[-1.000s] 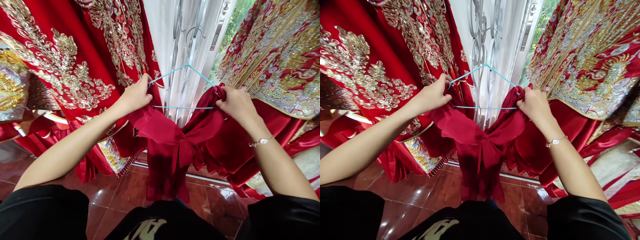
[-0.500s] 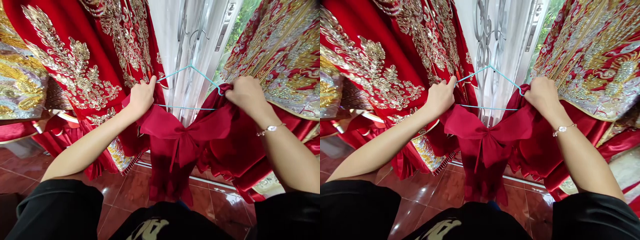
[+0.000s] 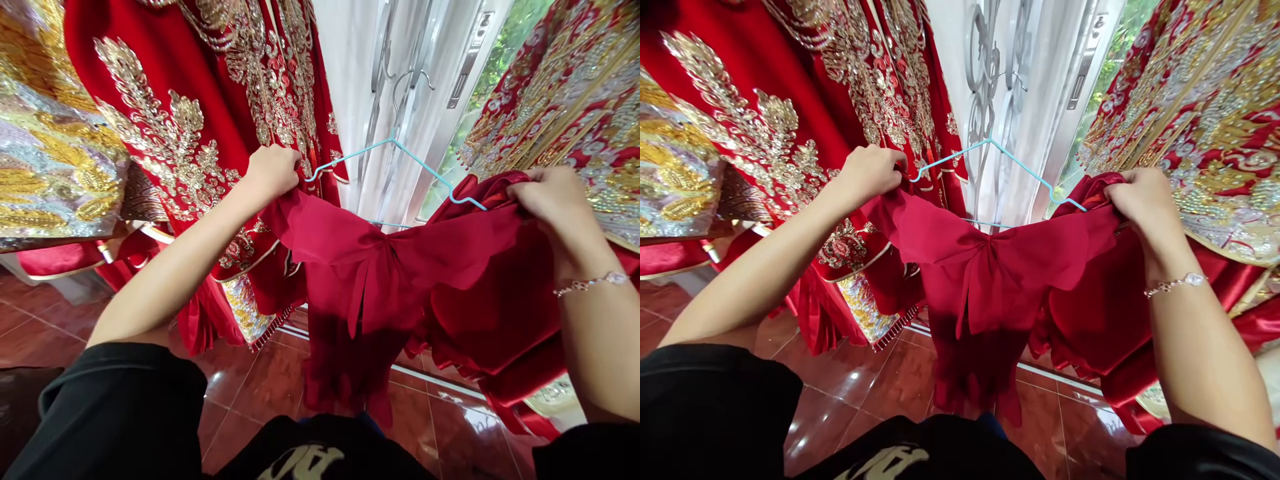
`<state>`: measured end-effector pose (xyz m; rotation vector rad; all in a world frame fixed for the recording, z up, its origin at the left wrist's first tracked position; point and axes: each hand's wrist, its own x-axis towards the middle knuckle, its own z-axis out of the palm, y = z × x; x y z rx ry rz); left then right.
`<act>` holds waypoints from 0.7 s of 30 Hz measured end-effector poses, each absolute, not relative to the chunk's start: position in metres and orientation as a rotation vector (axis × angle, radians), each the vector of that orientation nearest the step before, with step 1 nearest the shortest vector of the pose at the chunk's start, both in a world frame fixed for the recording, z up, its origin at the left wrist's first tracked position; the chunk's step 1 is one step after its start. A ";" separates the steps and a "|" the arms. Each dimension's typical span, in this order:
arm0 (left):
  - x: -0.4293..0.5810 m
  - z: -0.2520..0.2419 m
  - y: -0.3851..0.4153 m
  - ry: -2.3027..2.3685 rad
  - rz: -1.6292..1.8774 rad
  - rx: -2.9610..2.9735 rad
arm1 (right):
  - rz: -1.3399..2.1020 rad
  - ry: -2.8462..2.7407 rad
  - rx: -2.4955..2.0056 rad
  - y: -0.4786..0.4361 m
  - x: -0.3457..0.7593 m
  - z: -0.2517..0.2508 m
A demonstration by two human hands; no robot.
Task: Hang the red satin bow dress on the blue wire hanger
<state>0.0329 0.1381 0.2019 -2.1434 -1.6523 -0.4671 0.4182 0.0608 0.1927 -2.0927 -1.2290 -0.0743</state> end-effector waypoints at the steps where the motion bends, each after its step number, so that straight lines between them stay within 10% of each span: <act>1: 0.030 0.205 0.143 -1.607 -0.420 -2.207 | -0.058 -1.219 -2.102 0.063 0.421 0.191; 21: 0.023 0.229 0.164 -1.389 -0.577 -2.582 | -0.257 -1.377 -1.944 0.077 0.401 0.157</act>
